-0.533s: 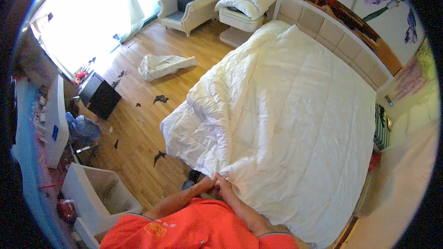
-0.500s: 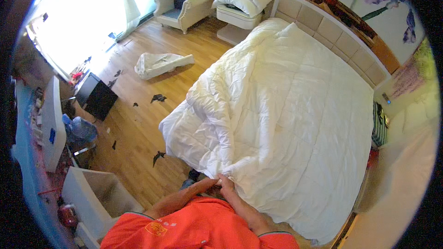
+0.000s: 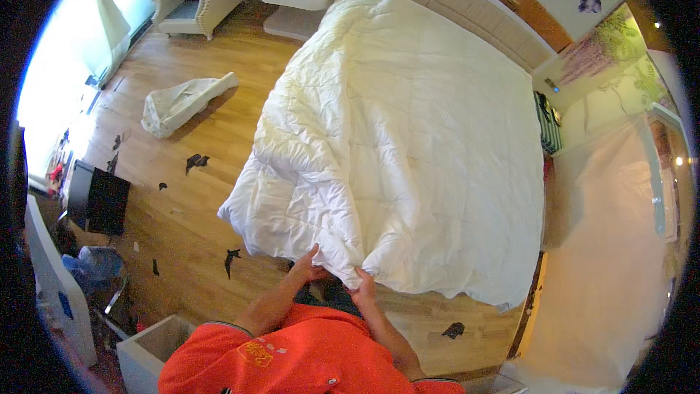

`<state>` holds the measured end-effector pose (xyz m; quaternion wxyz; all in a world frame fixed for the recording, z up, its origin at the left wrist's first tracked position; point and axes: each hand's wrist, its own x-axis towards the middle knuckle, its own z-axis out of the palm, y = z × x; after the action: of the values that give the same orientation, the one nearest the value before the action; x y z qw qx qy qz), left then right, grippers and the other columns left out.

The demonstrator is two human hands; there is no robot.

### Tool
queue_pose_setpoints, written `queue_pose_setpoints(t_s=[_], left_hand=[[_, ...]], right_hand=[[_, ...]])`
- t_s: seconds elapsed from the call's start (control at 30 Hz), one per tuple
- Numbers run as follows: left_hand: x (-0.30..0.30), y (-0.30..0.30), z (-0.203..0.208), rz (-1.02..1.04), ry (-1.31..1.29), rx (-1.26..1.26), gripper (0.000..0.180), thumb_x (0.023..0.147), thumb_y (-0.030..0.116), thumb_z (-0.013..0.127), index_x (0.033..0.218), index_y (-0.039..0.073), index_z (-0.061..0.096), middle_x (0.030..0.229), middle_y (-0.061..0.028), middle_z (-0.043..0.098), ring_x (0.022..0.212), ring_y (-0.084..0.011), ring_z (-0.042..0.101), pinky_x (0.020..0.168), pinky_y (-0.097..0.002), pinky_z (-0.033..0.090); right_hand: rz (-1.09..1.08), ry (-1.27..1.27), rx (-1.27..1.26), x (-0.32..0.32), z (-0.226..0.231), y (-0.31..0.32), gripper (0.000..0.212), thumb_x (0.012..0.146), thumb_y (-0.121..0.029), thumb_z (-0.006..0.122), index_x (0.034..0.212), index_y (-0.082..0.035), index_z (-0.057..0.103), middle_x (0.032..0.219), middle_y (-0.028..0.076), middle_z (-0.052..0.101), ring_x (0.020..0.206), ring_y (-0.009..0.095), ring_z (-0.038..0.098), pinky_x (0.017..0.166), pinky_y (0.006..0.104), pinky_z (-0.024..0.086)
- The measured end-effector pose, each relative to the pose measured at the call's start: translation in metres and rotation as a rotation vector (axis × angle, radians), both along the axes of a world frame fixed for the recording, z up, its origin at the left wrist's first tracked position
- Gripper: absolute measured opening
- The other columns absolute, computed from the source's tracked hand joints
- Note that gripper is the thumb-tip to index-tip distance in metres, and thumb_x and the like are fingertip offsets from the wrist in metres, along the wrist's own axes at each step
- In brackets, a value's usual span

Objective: The person folds a large white duvet on a bed. They smooth the surface, fold the duvet in half lengthwise, then fold it again into a compact rectangle.

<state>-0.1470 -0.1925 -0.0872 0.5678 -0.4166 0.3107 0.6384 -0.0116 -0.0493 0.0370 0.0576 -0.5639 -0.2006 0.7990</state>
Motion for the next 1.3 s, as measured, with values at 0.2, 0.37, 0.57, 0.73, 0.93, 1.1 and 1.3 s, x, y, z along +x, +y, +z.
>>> queue_pose_setpoints(t_s=[0.2,0.37,0.57,0.73,0.93,1.1,1.3], left_hand=[[-0.024,-0.023,-0.030,-0.014,0.170,-0.145,0.028,0.081,0.027,0.080,0.093,0.008,0.063,0.081,-0.0076,0.064,0.067,-0.0268,0.061,0.055,-0.0482,0.052],[-0.031,-0.042,0.026,-0.383,0.534,-0.485,0.032,0.080,0.024,0.078,0.089,-0.001,0.060,0.072,-0.0125,0.059,0.050,-0.0271,0.054,0.038,-0.0417,0.042],[-0.007,-0.089,0.067,-0.453,0.997,-0.522,0.040,0.081,0.026,0.072,0.098,-0.009,0.061,0.074,-0.0145,0.063,0.052,-0.0266,0.058,0.039,-0.0399,0.044],[0.005,-0.098,0.108,-0.339,0.803,-0.421,0.044,0.083,0.027,0.070,0.103,-0.012,0.063,0.079,-0.0146,0.066,0.055,-0.0254,0.062,0.043,-0.0394,0.047],[0.006,-0.076,0.100,-0.527,1.112,-0.426,0.042,0.084,0.029,0.072,0.100,-0.010,0.065,0.083,-0.0153,0.068,0.057,-0.0239,0.063,0.044,-0.0381,0.049],[0.019,-0.069,0.145,-0.451,0.845,-0.519,0.043,0.083,0.031,0.073,0.102,-0.007,0.066,0.086,-0.0144,0.069,0.059,-0.0249,0.065,0.047,-0.0377,0.052],[0.001,-0.112,0.096,-0.252,0.654,-0.332,0.052,0.084,0.048,0.072,0.109,0.003,0.063,0.090,-0.0134,0.068,0.077,-0.0274,0.067,0.066,-0.0422,0.056]], right_hand=[[0.089,0.143,-0.069,-0.021,0.017,-0.014,0.030,0.090,-0.027,0.062,0.116,-0.012,0.059,0.109,0.007,0.066,0.095,0.027,0.063,0.075,0.0470,0.051],[-0.083,0.209,-0.065,-0.030,-0.008,-0.022,0.039,0.092,-0.035,0.063,0.123,-0.014,0.055,0.114,0.007,0.065,0.103,0.028,0.062,0.086,0.0496,0.052],[0.086,0.115,-0.146,-0.061,-0.029,-0.049,0.056,0.090,-0.057,0.059,0.125,-0.015,0.053,0.113,0.010,0.063,0.106,0.030,0.059,0.087,0.0503,0.052],[0.685,-0.115,-0.282,-0.066,-0.066,-0.073,0.082,0.079,-0.083,0.048,0.120,-0.012,0.057,0.103,0.011,0.065,0.100,0.030,0.061,0.085,0.0474,0.052],[0.815,0.716,-0.979,-0.072,-0.153,-0.058,0.085,0.083,-0.079,0.047,0.121,-0.003,0.054,0.108,0.013,0.065,0.098,0.028,0.063,0.083,0.0436,0.054],[0.514,0.261,-0.398,-0.070,-0.123,-0.088,0.047,0.098,-0.039,0.054,0.124,-0.001,0.050,0.112,0.016,0.061,0.094,0.032,0.063,0.082,0.0469,0.056],[0.412,0.353,-0.360,-0.096,-0.100,-0.104,0.036,0.098,-0.022,0.052,0.126,0.000,0.052,0.114,0.017,0.062,0.098,0.034,0.064,0.087,0.0489,0.055]])
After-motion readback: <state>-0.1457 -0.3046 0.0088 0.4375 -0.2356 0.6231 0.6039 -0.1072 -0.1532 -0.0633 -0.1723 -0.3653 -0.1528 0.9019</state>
